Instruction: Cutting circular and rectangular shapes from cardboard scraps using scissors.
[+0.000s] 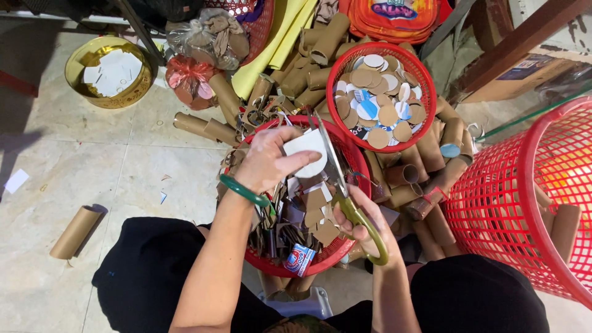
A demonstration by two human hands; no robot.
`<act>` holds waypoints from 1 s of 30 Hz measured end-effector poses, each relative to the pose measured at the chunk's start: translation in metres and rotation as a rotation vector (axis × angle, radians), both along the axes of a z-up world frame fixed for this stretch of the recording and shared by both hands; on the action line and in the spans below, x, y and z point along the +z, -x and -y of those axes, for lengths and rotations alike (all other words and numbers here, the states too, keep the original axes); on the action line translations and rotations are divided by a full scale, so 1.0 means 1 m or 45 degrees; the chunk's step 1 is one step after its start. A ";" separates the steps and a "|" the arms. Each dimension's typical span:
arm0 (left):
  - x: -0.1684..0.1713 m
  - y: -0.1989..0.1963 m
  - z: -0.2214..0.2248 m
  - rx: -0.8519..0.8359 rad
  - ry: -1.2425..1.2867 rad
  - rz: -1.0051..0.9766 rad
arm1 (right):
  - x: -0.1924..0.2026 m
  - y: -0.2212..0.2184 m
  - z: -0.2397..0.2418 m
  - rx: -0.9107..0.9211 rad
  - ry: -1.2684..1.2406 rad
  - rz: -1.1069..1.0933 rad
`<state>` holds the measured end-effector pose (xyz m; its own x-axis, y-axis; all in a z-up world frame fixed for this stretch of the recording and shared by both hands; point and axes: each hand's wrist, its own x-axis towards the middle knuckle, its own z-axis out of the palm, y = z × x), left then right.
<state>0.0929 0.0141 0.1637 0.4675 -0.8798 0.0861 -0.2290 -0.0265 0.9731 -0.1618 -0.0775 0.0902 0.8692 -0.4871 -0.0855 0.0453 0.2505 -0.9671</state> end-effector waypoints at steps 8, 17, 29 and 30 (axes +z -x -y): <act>-0.061 0.053 0.036 0.358 0.466 -1.118 | 0.025 -0.023 -0.016 -0.125 0.033 -0.007; -0.036 0.046 0.022 0.248 0.269 -0.842 | 0.019 -0.020 -0.027 -0.086 0.045 0.111; -0.038 0.049 0.019 0.212 0.286 -0.771 | 0.016 -0.017 -0.027 -0.078 0.008 0.092; -0.035 0.048 0.018 0.183 0.307 -0.735 | 0.013 -0.016 -0.028 -0.096 -0.021 0.093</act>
<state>0.0446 -0.0036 0.1285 0.6095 -0.7923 -0.0271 0.3230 0.2170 0.9212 -0.1455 -0.0498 0.1027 0.8344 -0.5502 -0.0321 0.1344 0.2596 -0.9563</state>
